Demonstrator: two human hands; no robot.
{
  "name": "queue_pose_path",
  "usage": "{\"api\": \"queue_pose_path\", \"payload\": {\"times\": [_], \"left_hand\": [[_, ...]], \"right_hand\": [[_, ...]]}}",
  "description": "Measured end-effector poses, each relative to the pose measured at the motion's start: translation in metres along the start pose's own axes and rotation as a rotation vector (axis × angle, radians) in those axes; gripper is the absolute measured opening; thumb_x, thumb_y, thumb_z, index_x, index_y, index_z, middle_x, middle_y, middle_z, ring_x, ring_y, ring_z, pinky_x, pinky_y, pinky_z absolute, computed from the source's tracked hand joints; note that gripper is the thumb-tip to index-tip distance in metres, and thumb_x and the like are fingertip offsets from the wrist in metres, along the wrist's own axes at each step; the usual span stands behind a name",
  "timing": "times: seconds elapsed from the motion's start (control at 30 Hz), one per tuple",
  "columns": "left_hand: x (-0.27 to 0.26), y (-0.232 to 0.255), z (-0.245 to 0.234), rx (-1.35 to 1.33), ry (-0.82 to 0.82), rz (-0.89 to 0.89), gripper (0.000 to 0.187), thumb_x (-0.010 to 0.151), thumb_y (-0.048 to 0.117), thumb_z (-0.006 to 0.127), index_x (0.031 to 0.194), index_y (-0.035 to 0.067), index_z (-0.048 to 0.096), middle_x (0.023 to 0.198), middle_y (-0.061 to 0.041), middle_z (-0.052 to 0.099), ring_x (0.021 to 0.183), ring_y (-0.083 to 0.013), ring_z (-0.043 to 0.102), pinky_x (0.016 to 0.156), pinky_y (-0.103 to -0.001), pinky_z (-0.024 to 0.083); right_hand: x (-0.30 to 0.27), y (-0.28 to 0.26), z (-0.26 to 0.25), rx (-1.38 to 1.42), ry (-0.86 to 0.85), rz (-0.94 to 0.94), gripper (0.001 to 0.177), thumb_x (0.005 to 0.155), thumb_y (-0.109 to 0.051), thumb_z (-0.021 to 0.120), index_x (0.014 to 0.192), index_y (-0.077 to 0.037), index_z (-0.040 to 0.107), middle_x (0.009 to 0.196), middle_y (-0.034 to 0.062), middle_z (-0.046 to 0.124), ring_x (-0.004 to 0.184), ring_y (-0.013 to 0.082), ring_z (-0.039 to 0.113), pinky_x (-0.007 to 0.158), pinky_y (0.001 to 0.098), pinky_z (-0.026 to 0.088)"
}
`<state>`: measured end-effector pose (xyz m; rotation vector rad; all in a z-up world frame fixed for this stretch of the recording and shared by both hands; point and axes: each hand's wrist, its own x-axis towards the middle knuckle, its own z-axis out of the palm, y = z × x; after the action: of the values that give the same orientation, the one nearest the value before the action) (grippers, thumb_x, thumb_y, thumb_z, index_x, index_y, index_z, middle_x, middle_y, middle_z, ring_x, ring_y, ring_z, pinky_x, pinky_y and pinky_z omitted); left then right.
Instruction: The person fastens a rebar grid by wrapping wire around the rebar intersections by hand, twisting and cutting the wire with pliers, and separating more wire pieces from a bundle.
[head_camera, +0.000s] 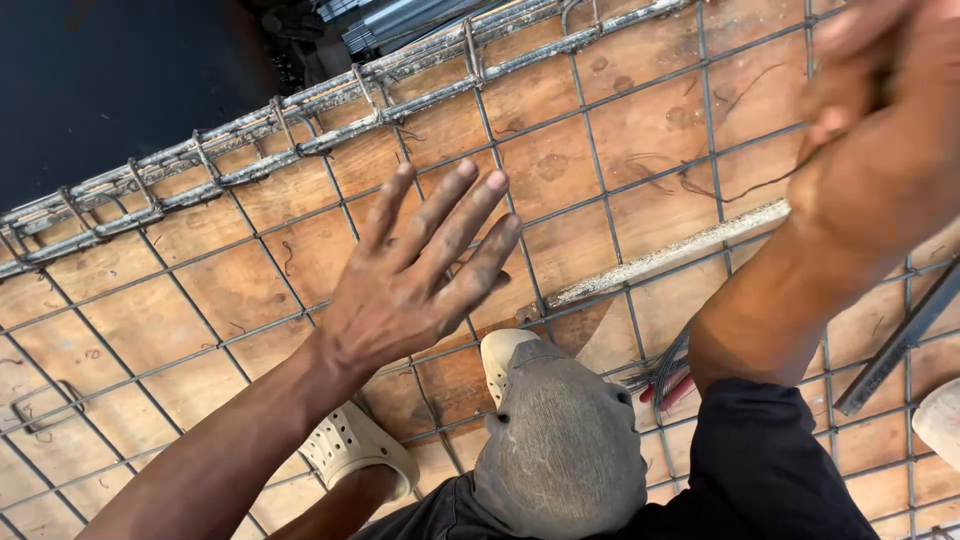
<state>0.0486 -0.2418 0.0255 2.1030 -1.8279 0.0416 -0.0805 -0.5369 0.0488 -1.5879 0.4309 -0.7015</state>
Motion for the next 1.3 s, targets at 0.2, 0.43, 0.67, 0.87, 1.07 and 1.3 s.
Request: {"api": "queue_pose_path", "payload": {"times": [0.2,0.43,0.67,0.87,1.07,1.3], "left_hand": [[-0.077,-0.019,-0.057,0.278,-0.158,-0.1,0.046,0.102,0.028,0.066,0.142,0.008,0.06,0.139,-0.008,0.062,0.132,-0.024,0.055,0.122,-0.054,0.033],[-0.217,-0.035,0.002,-0.61,0.262,-0.622,0.012,0.106,0.018,0.065,0.108,0.006,0.065,0.099,-0.012,0.067,0.094,-0.0315,0.067,0.079,-0.043,0.056],[-0.292,-0.074,0.076,-0.867,0.666,-0.974,0.024,0.103,0.026,0.068,0.116,0.006,0.069,0.103,-0.012,0.067,0.091,-0.0287,0.07,0.075,-0.038,0.059],[-0.426,-0.177,0.098,-0.439,0.981,-1.441,0.024,0.103,0.023,0.062,0.117,0.004,0.067,0.116,-0.016,0.065,0.101,-0.0303,0.069,0.079,-0.039,0.06],[-0.493,-0.201,0.121,-0.414,0.875,-1.634,0.021,0.099,0.019,0.064,0.11,0.003,0.071,0.105,-0.017,0.068,0.087,-0.031,0.071,0.079,-0.043,0.056],[-0.479,-0.192,0.127,-0.483,0.78,-1.676,0.023,0.095,0.021,0.062,0.11,0.004,0.07,0.115,-0.017,0.068,0.093,-0.0381,0.07,0.079,-0.047,0.054]], "right_hand": [[-0.062,-0.005,0.144,-0.363,-0.872,-0.156,0.024,0.097,-0.007,0.065,0.12,-0.002,0.068,0.102,0.0125,0.074,0.083,0.0249,0.074,0.07,0.0359,0.059],[-0.099,0.008,0.244,-0.683,-1.242,-0.112,0.05,0.088,-0.019,0.074,0.137,-0.025,0.07,0.064,0.0073,0.063,0.051,0.0199,0.059,0.054,0.039,0.052],[-0.127,0.061,0.328,-0.619,-1.25,0.046,0.032,0.105,-0.021,0.062,0.136,-0.017,0.07,0.101,0.017,0.071,0.086,0.0114,0.06,0.072,0.035,0.054],[-0.14,0.142,0.436,-0.574,-1.045,0.257,0.033,0.105,-0.017,0.061,0.135,-0.008,0.07,0.11,0.0048,0.074,0.09,0.0041,0.061,0.079,0.0244,0.05],[-0.166,0.205,0.524,-0.803,-0.835,0.278,0.035,0.1,-0.01,0.057,0.131,-0.012,0.073,0.107,0.0138,0.079,0.073,0.0176,0.064,0.071,0.0314,0.05],[-0.177,0.24,0.534,-0.828,-0.89,0.024,0.03,0.099,-0.008,0.061,0.124,-0.013,0.077,0.113,0.0167,0.077,0.098,0.0264,0.073,0.088,0.0362,0.056]]}}
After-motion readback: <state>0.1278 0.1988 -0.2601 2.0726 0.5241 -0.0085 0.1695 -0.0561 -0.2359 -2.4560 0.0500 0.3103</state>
